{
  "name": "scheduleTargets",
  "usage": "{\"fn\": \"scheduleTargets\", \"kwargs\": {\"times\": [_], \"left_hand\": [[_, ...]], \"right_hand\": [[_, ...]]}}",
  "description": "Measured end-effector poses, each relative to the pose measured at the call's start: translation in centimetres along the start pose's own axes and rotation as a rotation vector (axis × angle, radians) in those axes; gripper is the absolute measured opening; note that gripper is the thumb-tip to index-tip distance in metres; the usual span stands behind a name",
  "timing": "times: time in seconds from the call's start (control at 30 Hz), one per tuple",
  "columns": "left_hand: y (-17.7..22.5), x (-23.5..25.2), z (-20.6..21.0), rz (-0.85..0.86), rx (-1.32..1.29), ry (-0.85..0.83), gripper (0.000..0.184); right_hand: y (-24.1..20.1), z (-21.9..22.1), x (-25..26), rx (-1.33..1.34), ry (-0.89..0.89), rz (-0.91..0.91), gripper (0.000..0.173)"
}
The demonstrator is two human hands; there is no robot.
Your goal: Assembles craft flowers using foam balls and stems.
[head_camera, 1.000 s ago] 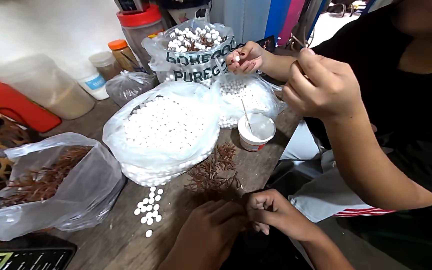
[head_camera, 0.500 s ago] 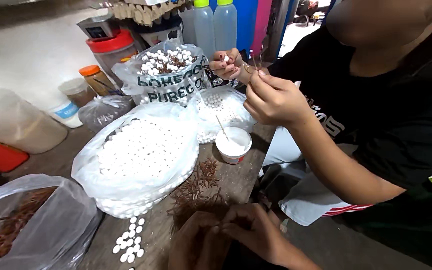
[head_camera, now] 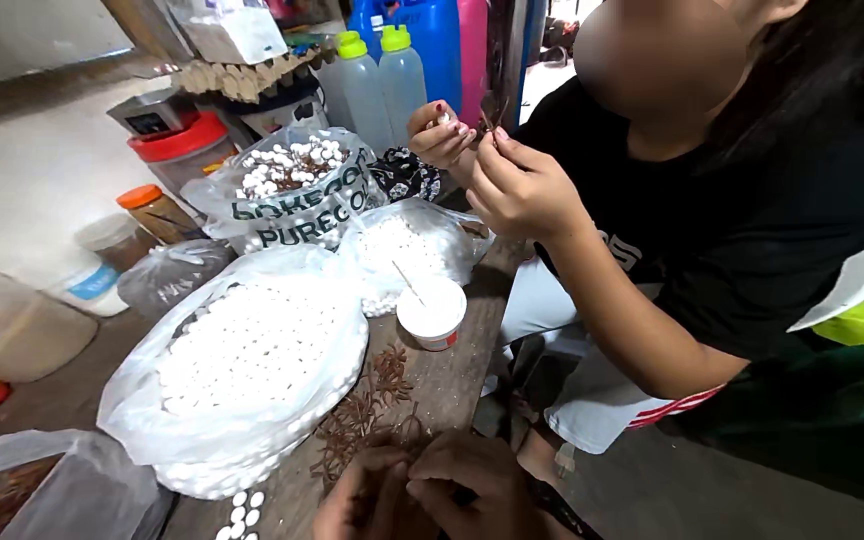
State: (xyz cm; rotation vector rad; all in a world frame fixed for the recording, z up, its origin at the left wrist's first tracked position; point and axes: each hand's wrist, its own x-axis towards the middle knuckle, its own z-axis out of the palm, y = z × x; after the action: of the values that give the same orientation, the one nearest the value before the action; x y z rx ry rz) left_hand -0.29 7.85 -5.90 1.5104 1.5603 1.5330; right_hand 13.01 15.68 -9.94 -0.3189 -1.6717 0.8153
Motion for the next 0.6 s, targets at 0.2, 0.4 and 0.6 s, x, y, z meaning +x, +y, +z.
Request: {"fn": "scheduleTargets", "kwargs": {"times": [0.2, 0.4, 0.6], "left_hand": [[-1.0, 1.0, -2.0, -0.151, -0.228, -0.188, 0.030], [0.0, 0.9, -0.2, -0.221, -0.271, -0.048, 0.031], [-0.2, 3.2, 1.7, -0.287, -0.302, 0.163, 0.026]], "right_hand": [[0.1, -0.5, 0.3, -0.042, -0.019, -0.121, 0.009], [0.9, -0.4, 0.0, -0.177, -0.004, -0.263, 0.008], [1.6, -0.1, 0.8, -0.288, -0.026, -0.283, 0.016]]}}
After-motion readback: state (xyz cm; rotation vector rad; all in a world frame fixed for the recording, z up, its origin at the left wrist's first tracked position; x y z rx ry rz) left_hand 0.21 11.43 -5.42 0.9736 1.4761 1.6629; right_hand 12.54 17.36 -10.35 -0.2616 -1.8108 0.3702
